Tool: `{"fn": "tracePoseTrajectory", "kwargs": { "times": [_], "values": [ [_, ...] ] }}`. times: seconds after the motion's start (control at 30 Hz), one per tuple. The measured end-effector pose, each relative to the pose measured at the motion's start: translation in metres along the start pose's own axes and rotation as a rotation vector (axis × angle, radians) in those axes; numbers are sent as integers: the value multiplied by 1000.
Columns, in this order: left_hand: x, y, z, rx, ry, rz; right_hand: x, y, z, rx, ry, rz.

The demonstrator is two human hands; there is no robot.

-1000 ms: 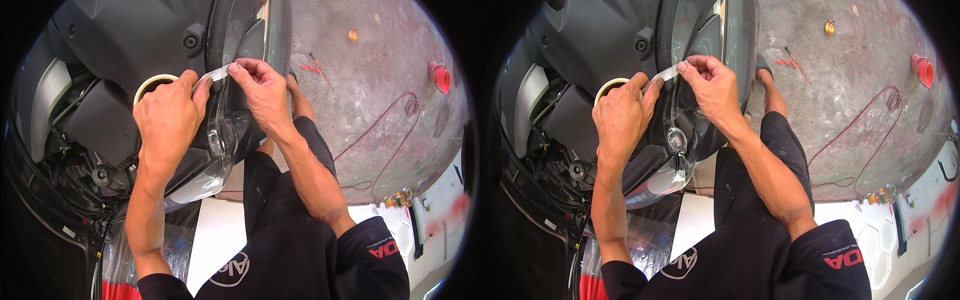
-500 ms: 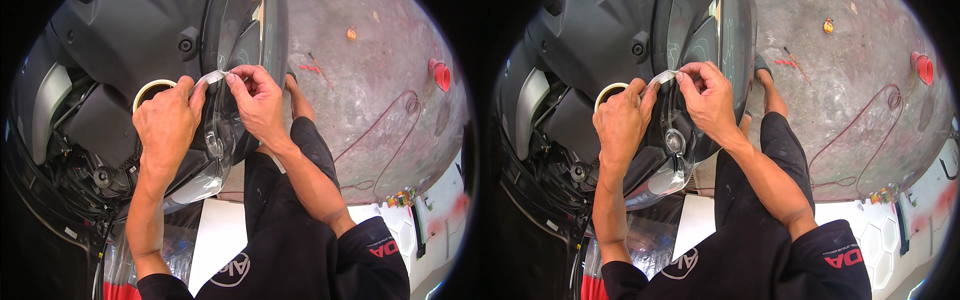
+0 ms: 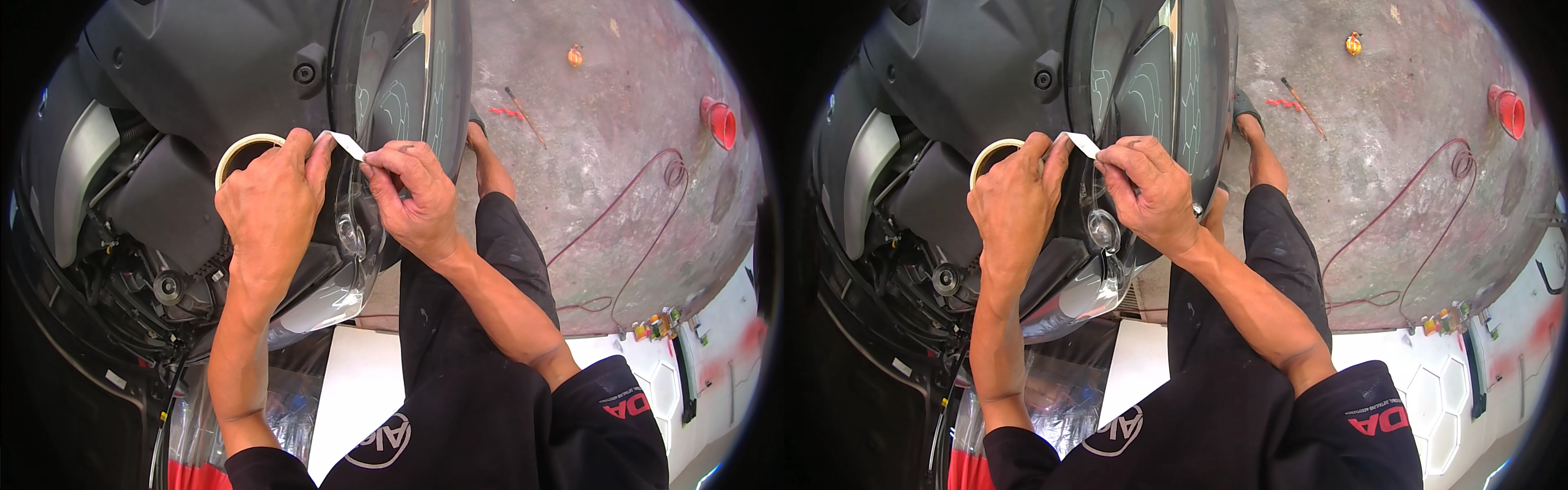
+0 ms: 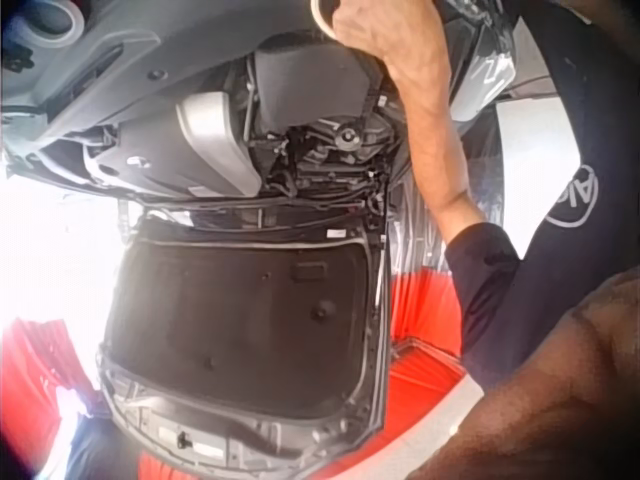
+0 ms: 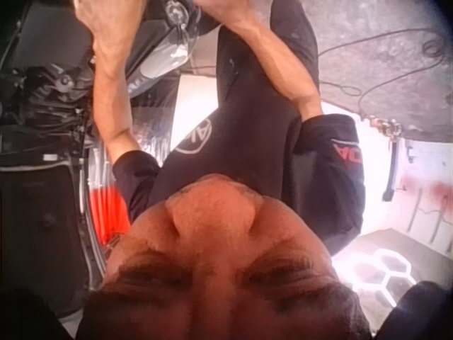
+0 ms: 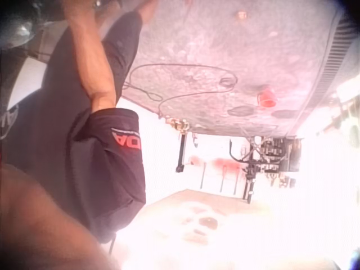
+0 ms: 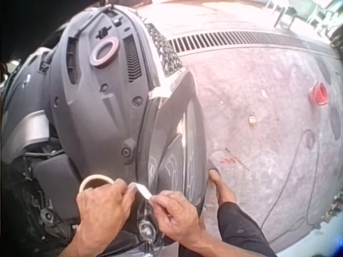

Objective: The person repairs a damaged car bumper by applying a dark filler paste with a brush and securing sections with masking tape. They repeatedly smooth the filler and tape along the bumper's edge and lower panel.

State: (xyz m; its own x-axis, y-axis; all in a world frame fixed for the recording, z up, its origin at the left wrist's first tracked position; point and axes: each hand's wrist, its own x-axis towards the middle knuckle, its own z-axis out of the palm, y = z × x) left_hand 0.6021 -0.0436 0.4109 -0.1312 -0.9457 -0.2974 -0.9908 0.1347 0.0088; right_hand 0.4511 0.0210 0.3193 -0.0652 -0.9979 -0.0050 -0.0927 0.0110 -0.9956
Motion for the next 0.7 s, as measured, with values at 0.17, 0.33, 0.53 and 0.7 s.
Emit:
{"fn": "tracePoseTrajectory", "kwargs": {
  "times": [0.17,0.33,0.53,0.7],
  "values": [
    [-2,1,-4,-28,-28,0,-5,-2,-2,-22,15,-4],
    [-6,-2,-18,-145,-177,-90,-5,-16,-3,160,30,281],
    [7,3,-27,-71,-283,-141,25,-14,-1,353,24,667],
    [7,5,-14,41,-219,-87,30,-3,-1,348,-10,708]
  ]
}}
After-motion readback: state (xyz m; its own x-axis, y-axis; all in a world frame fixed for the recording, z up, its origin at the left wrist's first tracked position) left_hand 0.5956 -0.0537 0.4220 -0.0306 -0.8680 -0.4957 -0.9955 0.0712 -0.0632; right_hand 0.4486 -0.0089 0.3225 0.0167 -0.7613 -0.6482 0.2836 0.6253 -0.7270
